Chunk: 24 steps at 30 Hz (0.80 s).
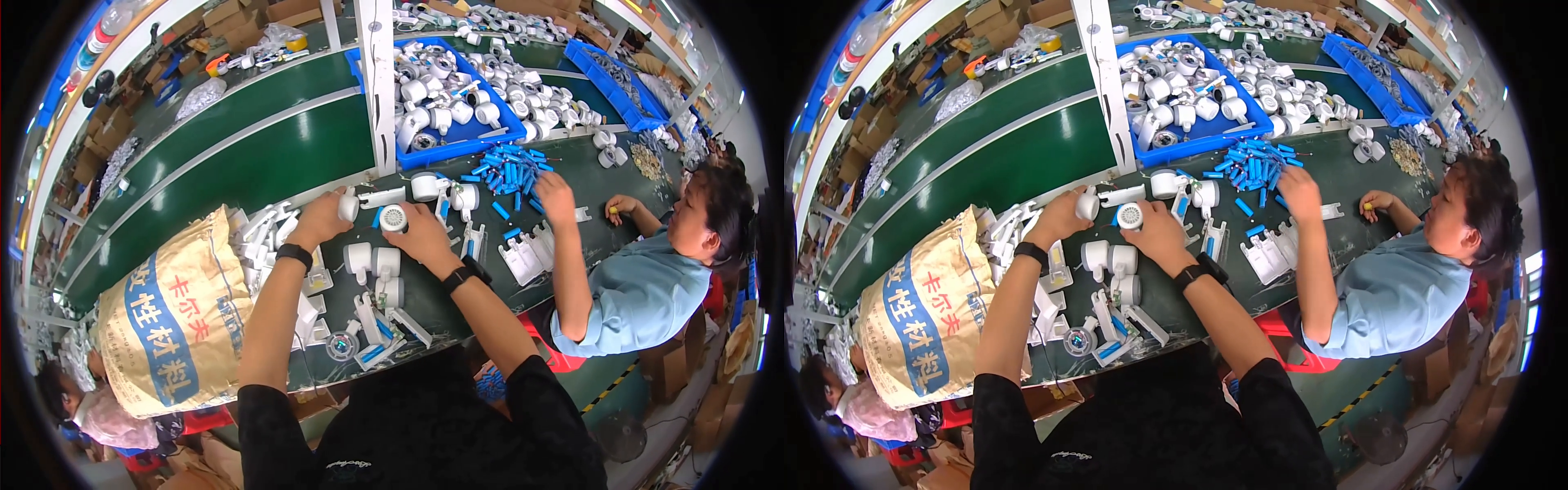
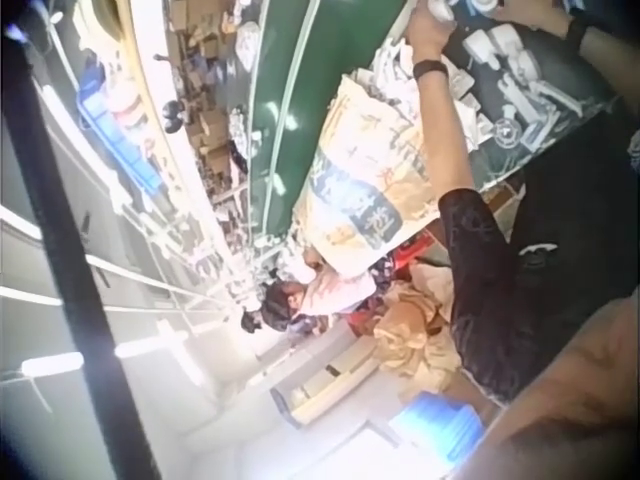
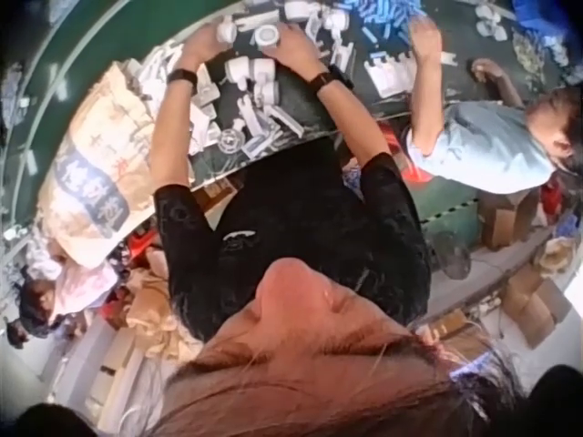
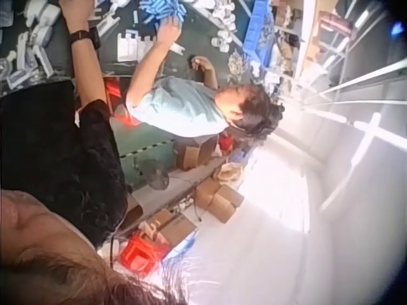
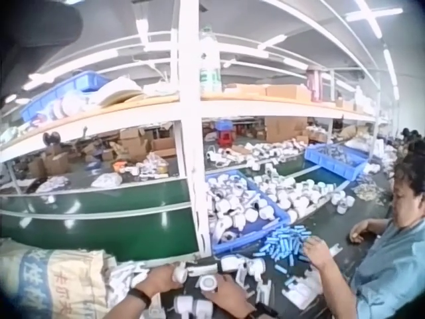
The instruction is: The person assembles solar lights by picking up a housing, inserting a circuit board, and pressing a light panel into place. They then insert a blue battery into the compartment and set the unit on the assembly line.
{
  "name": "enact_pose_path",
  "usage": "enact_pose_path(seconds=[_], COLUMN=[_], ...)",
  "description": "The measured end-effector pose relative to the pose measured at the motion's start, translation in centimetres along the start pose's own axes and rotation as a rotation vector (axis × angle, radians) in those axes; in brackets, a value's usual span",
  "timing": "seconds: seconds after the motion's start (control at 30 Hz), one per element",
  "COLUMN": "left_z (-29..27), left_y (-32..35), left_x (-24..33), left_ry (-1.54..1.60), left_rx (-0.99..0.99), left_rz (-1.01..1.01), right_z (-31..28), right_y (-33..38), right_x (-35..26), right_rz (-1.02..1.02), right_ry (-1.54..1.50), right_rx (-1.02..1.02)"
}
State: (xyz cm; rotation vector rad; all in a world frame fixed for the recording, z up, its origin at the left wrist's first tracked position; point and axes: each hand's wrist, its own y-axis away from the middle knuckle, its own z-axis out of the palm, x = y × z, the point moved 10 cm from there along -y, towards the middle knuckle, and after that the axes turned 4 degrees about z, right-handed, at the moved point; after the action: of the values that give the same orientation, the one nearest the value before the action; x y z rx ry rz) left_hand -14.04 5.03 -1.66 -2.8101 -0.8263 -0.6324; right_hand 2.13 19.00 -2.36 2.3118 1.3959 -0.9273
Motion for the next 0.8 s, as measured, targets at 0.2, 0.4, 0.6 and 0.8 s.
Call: enact_pose_path(seconds=[0.2, 0.4, 0.6, 0.8], left_z=[-6.8, -10.8, -10.7, -11.0], left_y=[-3.5, -7.3, -5.6, -2.7], left_x=[-1.8, -12.2, -21.2, -24.4], left_ry=[0.021, -0.082, -0.078, -0.404], left_rx=[0.165, 0.214, 0.384, 0.336], left_rz=[-0.020, -0.243, -0.498, -0.742], right_z=[0.0, 6.1, 12.2, 7.7], right_y=[-3.8, -15.3, -20.4, -15.1], right_x=[-7.3, -11.9, -11.3, -14.1], right_rz=[-0.021, 0.005, 0.066, -0.440], right_ry=[-0.337, -0.352, -0.183, -0.060], right_rx=[0.055, 0.074, 0.079, 0.327])
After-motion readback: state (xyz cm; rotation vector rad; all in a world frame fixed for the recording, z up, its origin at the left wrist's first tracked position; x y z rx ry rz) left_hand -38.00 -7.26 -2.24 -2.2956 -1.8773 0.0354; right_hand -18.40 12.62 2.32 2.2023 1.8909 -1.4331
